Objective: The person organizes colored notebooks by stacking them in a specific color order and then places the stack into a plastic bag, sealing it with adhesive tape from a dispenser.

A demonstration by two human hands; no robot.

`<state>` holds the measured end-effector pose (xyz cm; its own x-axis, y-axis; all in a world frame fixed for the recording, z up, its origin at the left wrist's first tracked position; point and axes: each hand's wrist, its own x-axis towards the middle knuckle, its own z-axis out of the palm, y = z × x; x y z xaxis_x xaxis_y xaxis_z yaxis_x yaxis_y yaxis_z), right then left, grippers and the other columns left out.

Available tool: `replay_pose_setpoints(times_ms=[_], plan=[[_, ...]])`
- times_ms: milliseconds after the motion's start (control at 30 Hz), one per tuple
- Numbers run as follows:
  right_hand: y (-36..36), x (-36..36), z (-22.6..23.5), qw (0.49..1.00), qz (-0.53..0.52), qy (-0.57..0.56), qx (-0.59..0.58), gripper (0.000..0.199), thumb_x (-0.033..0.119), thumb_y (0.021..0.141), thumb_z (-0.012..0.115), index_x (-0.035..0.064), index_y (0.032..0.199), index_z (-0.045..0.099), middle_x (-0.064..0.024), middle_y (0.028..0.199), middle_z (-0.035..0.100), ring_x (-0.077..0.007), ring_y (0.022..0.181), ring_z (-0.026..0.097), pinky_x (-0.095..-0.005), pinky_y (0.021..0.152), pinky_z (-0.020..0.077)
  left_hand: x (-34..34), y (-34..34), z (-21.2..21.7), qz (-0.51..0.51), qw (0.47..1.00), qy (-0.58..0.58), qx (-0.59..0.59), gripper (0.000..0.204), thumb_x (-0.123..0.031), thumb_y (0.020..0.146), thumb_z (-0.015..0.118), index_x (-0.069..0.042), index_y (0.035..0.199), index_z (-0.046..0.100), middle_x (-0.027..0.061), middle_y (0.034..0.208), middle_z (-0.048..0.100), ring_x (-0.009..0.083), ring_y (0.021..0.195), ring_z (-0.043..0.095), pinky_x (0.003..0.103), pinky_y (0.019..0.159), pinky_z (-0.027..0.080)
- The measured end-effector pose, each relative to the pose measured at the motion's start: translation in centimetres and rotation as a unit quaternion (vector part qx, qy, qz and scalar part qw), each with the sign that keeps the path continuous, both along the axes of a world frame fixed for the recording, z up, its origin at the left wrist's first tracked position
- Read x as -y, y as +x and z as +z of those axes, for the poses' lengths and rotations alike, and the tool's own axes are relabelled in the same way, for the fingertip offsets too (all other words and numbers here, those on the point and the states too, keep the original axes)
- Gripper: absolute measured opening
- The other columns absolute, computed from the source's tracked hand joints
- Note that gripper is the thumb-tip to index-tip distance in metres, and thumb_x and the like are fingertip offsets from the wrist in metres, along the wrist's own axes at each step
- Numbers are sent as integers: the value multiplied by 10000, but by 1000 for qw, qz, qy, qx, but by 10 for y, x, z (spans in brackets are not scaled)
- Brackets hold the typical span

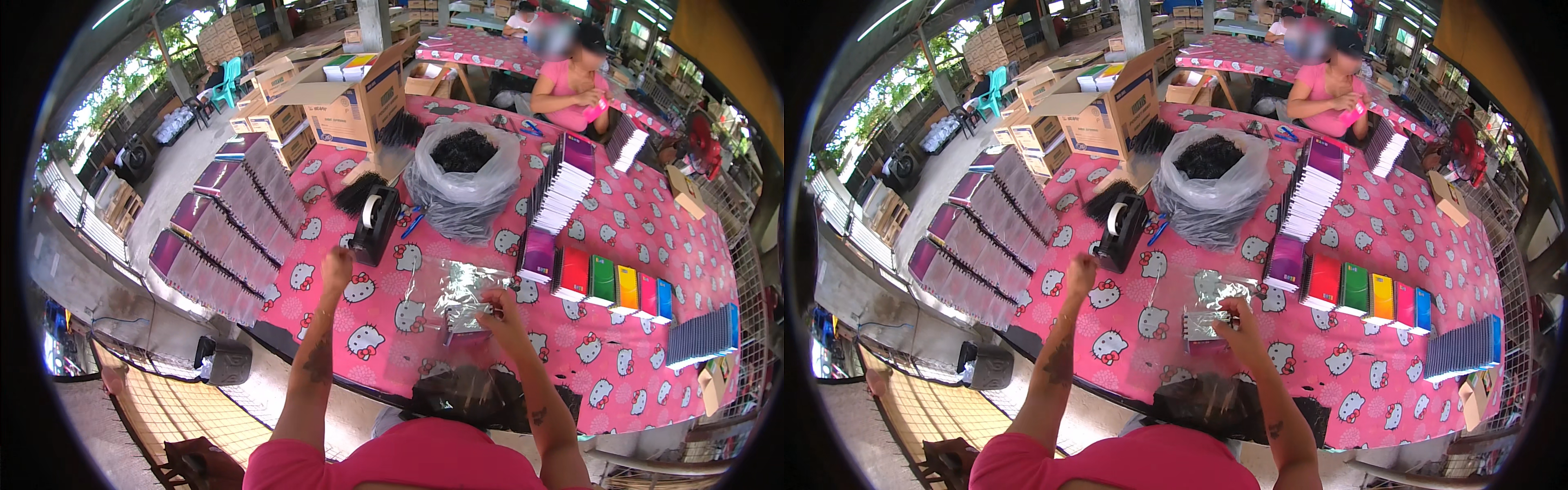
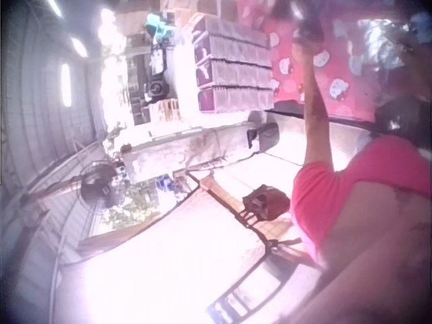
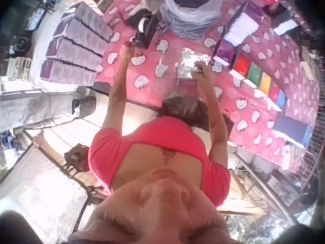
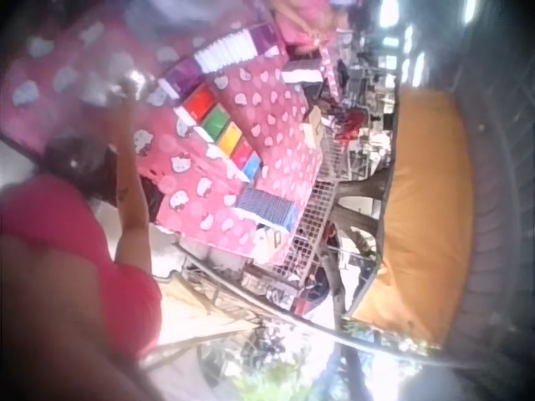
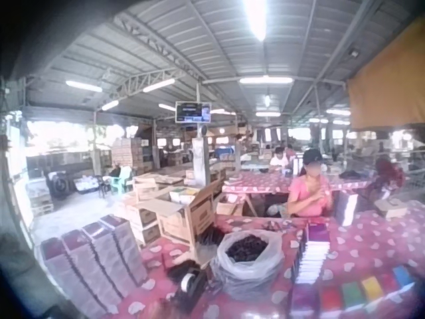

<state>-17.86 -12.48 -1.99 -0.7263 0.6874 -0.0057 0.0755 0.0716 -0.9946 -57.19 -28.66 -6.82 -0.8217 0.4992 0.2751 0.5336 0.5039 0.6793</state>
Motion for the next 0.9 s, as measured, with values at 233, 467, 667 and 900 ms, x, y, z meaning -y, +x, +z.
replay_pose_setpoints(times_ms=[233,467,667,900], plan=[[2,-3,-11,1000,-7,3,-3,449,92,854,708,86,1257,511,-64,1110,591,-178,1049,573,-348,911,455,-69,103,112,-455,886,-66,-60,167,-202,856,669,-38,887,670,150,826,701,313,738,692,396,676,539],[7,-8,7,998,44,-32,-21,510,98,853,742,81,1288,476,-73,1103,570,-163,1027,563,-314,846,494,-148,158,94,-632,678,-340,161,265,-292,888,693,-34,846,648,67,791,659,166,753,624,322,682,488],[-1,1,-12,999,1,-9,-50,516,107,842,764,66,1280,494,-59,1138,567,-151,1020,544,-305,912,454,-101,150,-19,-452,744,-105,481,312,-138,948,630,-44,1245,606,37,1078,648,147,999,600,297,851,478],[8,22,-27,968,-148,-113,-167,379,179,906,656,42,1238,533,-62,1095,549,-170,1017,524,-334,899,437,-23,236,49,-415,902,50,104,728,-168,777,848,-87,1380,448,95,1309,524,192,1164,548,366,984,454]])
